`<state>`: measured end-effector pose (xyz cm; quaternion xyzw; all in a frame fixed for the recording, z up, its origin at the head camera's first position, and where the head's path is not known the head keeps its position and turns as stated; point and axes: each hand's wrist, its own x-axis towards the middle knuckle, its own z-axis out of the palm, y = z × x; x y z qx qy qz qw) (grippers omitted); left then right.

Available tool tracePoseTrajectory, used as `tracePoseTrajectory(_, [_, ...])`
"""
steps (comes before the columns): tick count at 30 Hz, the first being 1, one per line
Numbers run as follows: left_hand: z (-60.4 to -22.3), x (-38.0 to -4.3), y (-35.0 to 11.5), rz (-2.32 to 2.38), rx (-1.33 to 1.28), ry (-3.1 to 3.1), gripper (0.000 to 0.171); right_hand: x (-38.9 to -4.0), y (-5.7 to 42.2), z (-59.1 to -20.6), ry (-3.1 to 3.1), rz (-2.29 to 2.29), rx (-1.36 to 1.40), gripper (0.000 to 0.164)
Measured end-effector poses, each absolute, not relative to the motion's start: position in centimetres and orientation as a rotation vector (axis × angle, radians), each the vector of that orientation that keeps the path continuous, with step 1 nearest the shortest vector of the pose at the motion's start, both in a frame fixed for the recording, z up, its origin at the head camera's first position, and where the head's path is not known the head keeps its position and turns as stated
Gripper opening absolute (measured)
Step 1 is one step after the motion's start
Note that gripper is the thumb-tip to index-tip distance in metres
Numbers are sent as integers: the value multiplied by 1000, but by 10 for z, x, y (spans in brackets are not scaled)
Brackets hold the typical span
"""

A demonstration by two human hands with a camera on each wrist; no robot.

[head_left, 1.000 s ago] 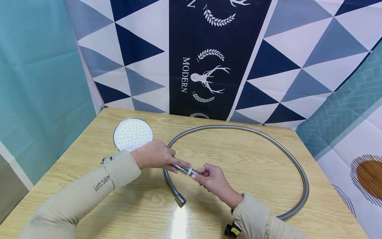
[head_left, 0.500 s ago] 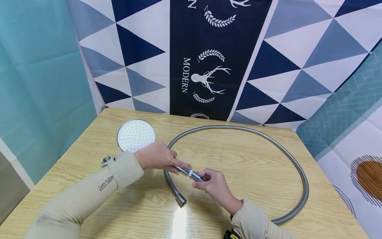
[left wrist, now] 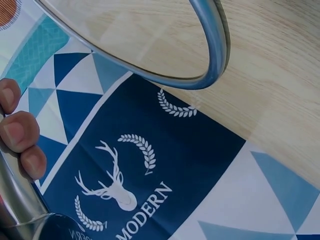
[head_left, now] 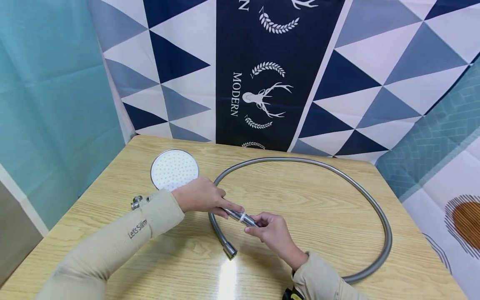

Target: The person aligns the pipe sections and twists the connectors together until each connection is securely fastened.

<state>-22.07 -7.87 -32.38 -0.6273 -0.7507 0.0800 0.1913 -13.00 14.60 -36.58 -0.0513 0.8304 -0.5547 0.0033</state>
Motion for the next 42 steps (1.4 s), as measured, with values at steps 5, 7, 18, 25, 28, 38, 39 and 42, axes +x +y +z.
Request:
tracePoseTrajectory(5, [-323,-224,-75,219,-1790,-2111,37,-130,148,-366,2618,-1716,-204,16])
tracePoseTrajectory(7, [-323,-225,-75,224,-1805,-2110,37,-129,148,-367,2638,-1692,-246,15])
tracePoseTrajectory(18, [-328,-224,-75,185,-1765,-2062,37,-127,145,-372,2710,-1636,-346,14])
tracePoseTrajectory(25, [-328,-223,-74,222,-1790,-2077,38,-128,147,-372,2675,-1567,-412,19])
tracePoseTrajectory(28, [-328,-222,-74,228,-1784,-2064,38,-127,147,-370,2676,-1564,-395,17])
tracePoseTrajectory(38, [-327,-221,-75,241,-1765,-2010,37,-127,141,-369,2579,-1804,-241,10])
tracePoseTrajectory(39, [-327,-222,-76,240,-1770,-2014,37,-127,141,-370,2579,-1816,-253,10])
tracePoseTrajectory(42, [-328,-224,-77,227,-1779,-2022,37,-127,140,-371,2601,-1819,-285,12])
